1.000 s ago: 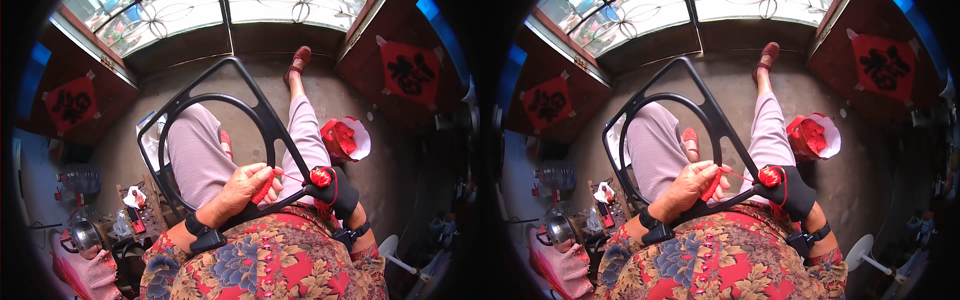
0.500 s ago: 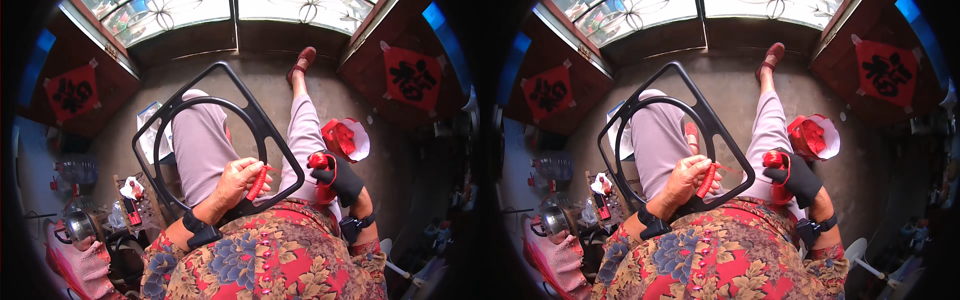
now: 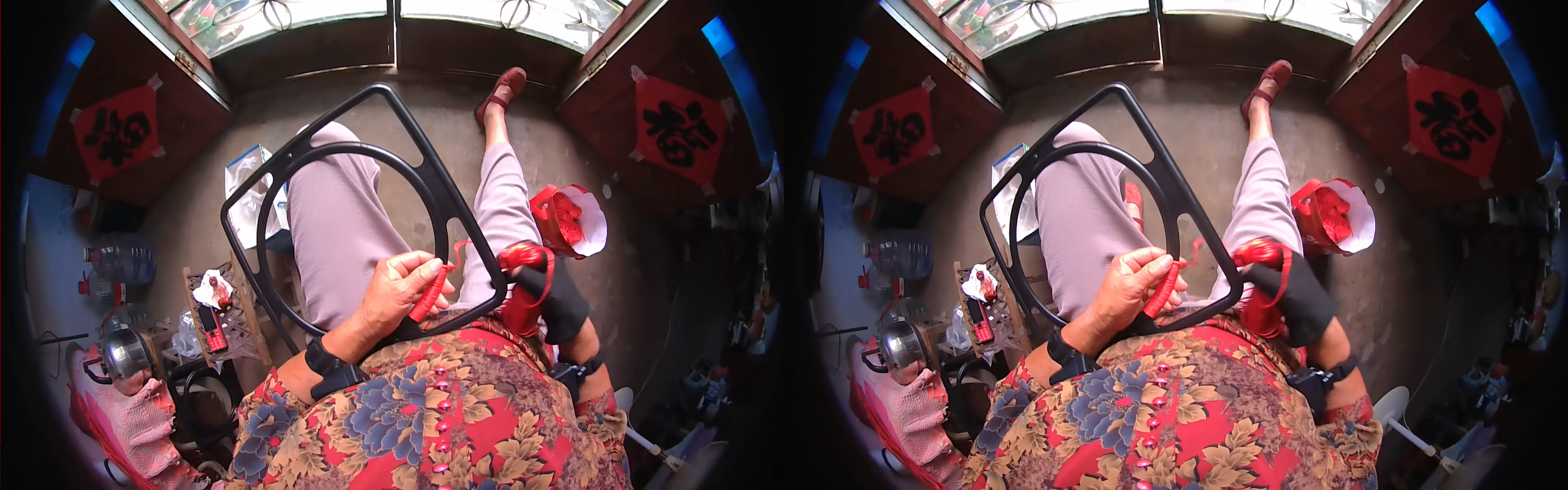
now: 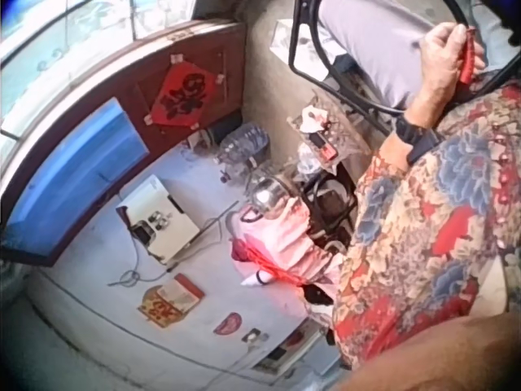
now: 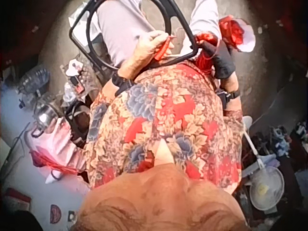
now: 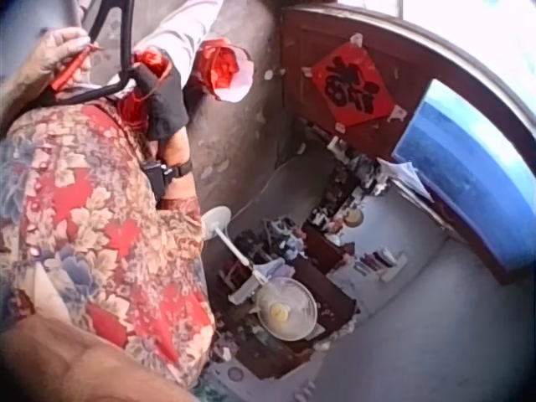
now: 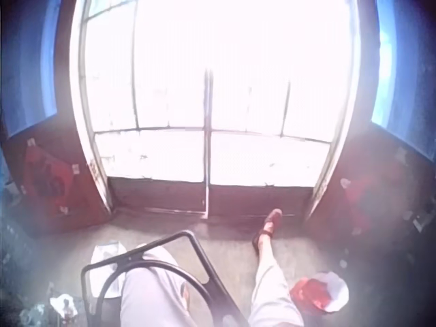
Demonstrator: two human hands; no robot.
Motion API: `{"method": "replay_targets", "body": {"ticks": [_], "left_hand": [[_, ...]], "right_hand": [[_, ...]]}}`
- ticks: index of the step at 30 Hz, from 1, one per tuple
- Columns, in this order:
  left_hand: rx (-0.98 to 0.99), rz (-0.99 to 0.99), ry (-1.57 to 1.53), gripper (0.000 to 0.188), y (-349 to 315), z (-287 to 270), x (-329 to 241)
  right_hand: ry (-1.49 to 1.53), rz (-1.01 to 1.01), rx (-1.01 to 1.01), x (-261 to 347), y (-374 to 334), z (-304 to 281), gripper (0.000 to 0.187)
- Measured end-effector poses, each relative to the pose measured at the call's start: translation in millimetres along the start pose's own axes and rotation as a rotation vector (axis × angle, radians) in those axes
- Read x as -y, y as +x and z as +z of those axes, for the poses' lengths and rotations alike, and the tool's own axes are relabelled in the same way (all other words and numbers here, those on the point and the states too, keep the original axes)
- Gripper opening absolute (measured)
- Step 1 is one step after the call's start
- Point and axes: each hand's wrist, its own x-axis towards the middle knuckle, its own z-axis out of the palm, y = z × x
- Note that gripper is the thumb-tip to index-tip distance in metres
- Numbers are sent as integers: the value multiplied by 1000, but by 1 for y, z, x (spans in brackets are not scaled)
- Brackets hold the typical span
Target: Wrapping a red plastic ribbon around the edge of a black circular plastic frame.
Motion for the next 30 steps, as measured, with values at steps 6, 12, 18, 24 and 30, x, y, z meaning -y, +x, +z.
{"method": "replay_targets", "body": {"ticks": [6,12,18,24,30], "left_hand": [[41,5,48,25,2,2,-3],[17,13,61,25,3,8,-11],[-17,79,33,25,5,8,-9],[-38,69,-11,25,8,7,-9],[-46,86,-44,24,8,6,-13]], "right_hand": [[105,142,92,-11,4,-5,36],[-646,26,-179,-32,2,-34,41],[-1470,-108,-150,-27,7,-41,30],[-1172,-143,2,-42,-1,-64,45],[-336,48,-193,-47,-1,-75,37]]}}
